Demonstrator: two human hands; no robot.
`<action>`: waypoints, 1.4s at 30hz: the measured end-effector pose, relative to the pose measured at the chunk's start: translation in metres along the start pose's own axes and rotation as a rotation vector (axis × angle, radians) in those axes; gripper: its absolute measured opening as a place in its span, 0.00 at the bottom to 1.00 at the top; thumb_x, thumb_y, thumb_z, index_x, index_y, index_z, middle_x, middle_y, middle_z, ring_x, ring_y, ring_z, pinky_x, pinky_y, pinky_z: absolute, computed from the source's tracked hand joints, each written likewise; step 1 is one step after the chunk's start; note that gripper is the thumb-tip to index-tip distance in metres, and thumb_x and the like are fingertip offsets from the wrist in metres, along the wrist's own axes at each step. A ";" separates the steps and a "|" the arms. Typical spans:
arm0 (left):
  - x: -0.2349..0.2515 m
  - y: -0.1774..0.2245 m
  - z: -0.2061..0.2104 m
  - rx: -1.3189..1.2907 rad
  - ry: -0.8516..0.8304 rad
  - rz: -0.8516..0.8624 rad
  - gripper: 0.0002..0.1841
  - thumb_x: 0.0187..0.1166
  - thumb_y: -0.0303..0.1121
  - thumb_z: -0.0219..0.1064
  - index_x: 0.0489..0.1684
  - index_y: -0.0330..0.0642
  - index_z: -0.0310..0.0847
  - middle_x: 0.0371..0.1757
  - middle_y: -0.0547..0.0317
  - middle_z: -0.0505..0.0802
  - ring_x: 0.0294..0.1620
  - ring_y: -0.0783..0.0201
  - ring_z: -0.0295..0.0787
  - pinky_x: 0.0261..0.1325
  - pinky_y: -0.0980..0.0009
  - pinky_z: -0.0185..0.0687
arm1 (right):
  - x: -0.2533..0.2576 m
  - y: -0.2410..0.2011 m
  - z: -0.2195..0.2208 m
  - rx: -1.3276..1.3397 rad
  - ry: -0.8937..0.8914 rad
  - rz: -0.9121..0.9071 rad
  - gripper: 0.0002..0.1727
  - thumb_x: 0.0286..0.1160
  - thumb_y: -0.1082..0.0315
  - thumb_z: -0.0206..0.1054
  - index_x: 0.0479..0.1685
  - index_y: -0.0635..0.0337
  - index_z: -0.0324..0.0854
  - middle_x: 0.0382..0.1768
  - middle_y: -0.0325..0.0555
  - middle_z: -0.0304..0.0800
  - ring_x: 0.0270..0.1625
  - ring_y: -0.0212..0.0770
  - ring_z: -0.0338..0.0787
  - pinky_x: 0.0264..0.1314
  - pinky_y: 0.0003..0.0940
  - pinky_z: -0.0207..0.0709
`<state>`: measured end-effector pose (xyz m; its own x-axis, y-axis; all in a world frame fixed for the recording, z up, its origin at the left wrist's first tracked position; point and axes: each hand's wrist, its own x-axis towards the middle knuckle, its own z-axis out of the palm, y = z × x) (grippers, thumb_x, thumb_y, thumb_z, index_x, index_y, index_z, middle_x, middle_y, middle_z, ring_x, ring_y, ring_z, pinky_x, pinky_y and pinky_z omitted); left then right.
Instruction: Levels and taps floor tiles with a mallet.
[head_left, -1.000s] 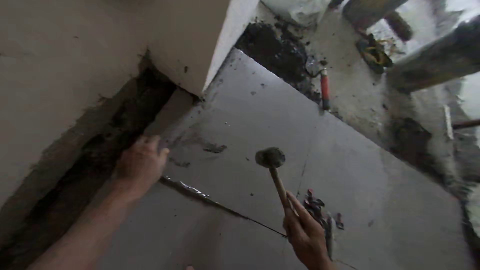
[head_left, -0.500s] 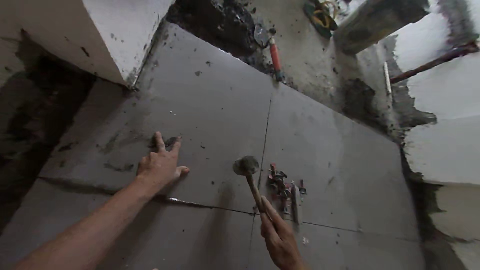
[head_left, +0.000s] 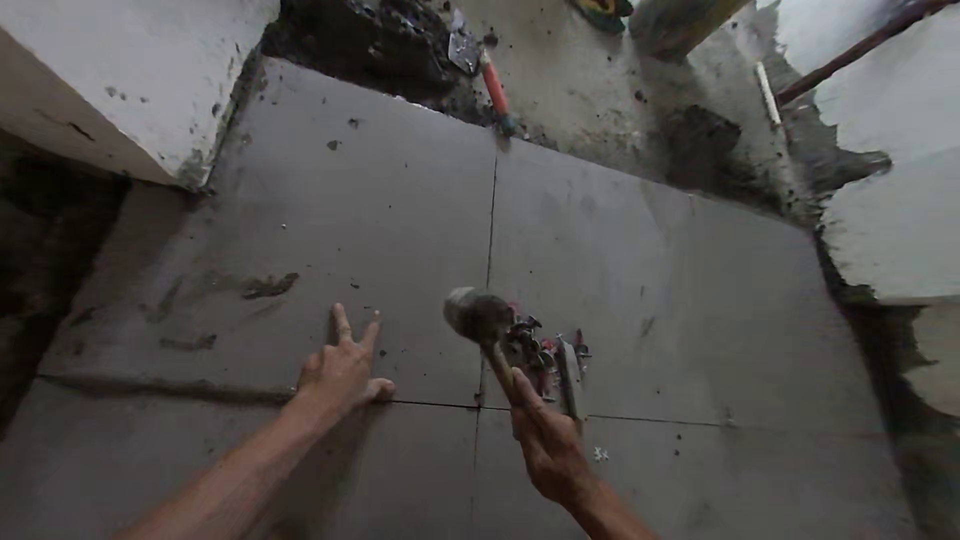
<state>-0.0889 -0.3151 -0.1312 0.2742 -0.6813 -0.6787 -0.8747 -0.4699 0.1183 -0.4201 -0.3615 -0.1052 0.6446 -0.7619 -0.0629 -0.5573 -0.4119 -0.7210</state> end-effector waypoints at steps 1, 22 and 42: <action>0.002 0.003 0.003 0.004 -0.004 -0.011 0.64 0.53 0.75 0.76 0.97 0.71 0.40 0.96 0.38 0.37 0.42 0.39 0.92 0.41 0.46 0.89 | -0.002 0.010 0.002 -0.032 -0.098 0.043 0.28 0.93 0.55 0.48 0.91 0.43 0.64 0.40 0.44 0.94 0.32 0.35 0.90 0.38 0.41 0.89; 0.007 0.020 0.003 0.116 -0.053 -0.120 0.65 0.59 0.70 0.77 0.98 0.66 0.33 0.96 0.36 0.34 0.44 0.36 0.93 0.45 0.43 0.90 | 0.002 0.044 -0.026 -0.027 -0.301 0.041 0.28 0.93 0.53 0.49 0.92 0.28 0.62 0.41 0.45 0.95 0.37 0.44 0.93 0.44 0.49 0.89; 0.006 0.020 -0.004 0.104 -0.075 -0.122 0.66 0.59 0.71 0.77 0.98 0.64 0.32 0.96 0.37 0.33 0.51 0.34 0.91 0.49 0.42 0.89 | 0.005 0.042 -0.023 -0.007 -0.292 0.083 0.28 0.93 0.52 0.49 0.91 0.34 0.64 0.40 0.45 0.95 0.37 0.44 0.93 0.45 0.49 0.88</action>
<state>-0.1031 -0.3308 -0.1301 0.3538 -0.5768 -0.7363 -0.8745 -0.4832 -0.0417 -0.4523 -0.3941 -0.1195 0.7196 -0.6174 -0.3177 -0.6171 -0.3590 -0.7002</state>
